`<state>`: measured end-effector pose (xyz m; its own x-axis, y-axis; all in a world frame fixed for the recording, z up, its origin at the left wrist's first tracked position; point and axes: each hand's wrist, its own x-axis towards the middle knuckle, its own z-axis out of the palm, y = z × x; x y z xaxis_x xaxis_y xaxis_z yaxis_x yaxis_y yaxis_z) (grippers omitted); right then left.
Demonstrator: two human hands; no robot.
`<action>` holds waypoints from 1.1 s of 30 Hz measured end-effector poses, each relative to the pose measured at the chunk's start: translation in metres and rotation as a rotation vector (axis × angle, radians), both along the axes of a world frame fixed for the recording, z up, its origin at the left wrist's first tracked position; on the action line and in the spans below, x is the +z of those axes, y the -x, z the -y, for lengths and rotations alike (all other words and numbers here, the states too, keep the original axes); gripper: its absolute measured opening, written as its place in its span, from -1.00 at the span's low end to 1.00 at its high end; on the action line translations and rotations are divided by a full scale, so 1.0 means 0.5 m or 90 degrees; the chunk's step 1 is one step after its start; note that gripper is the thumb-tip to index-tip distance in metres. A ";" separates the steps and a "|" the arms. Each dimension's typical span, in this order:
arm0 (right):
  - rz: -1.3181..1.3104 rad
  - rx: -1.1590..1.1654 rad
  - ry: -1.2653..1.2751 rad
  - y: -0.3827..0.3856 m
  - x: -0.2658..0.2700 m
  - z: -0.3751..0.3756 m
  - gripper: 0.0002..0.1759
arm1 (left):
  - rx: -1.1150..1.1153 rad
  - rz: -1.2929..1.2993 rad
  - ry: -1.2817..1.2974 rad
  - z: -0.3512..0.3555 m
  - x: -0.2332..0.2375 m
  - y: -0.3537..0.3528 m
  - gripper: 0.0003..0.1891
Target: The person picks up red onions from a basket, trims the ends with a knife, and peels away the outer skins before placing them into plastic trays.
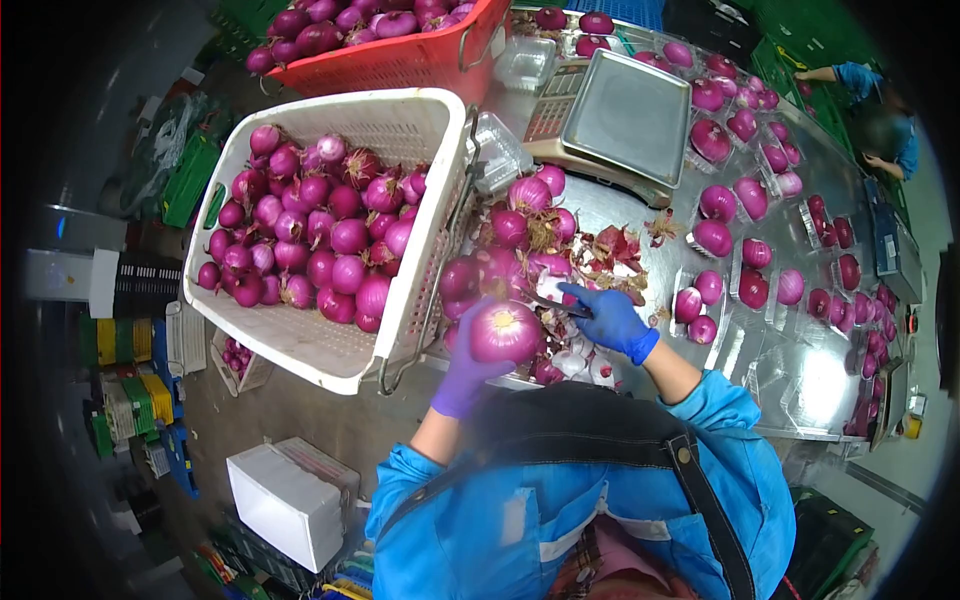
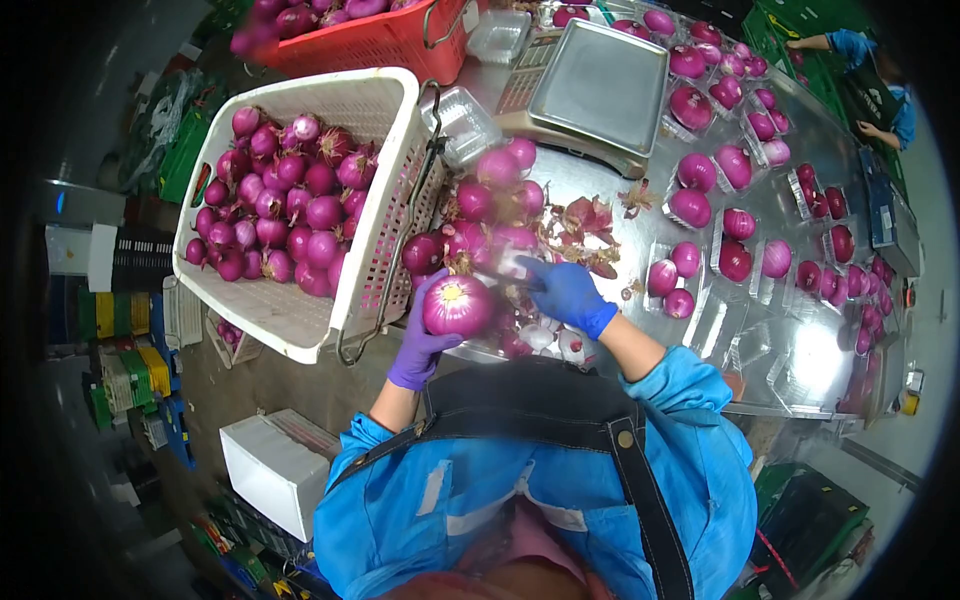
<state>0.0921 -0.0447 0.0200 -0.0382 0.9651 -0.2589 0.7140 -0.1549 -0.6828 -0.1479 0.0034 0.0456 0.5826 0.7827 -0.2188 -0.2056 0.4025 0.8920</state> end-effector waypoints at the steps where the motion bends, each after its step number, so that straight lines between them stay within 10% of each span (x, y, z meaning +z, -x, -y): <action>1: -0.151 -0.018 -0.091 0.012 -0.002 -0.002 -0.38 | -0.005 0.003 -0.002 0.000 -0.003 -0.006 -0.01; 4: -0.310 -0.011 -0.181 0.039 0.028 -0.005 -0.36 | -0.047 0.130 0.086 -0.006 -0.013 -0.025 0.01; 10: 0.089 0.112 -0.211 0.035 0.036 -0.012 -0.07 | -0.138 -0.069 -0.037 -0.022 -0.023 -0.021 0.00; 23: 0.100 0.051 -0.122 -0.001 0.026 0.000 -0.03 | -0.385 -0.022 -0.255 -0.023 -0.026 -0.014 -0.07; 28: -0.137 -0.016 0.065 -0.023 0.021 0.003 -0.31 | -0.209 0.064 0.090 -0.006 -0.019 -0.022 -0.11; 29: -0.379 -0.026 0.023 -0.007 0.009 0.014 -0.22 | -0.208 0.066 0.084 0.000 -0.030 -0.028 -0.11; 33: -0.300 -0.033 -0.152 0.058 0.031 0.009 0.07 | 0.004 0.208 0.340 0.006 -0.078 -0.075 -0.42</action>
<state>0.0630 -0.0493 0.0356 -0.0481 0.9988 0.0017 0.3162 0.0169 -0.9485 -0.1107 0.0003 0.0068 0.6815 0.6179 -0.3922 -0.4371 0.7735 0.4590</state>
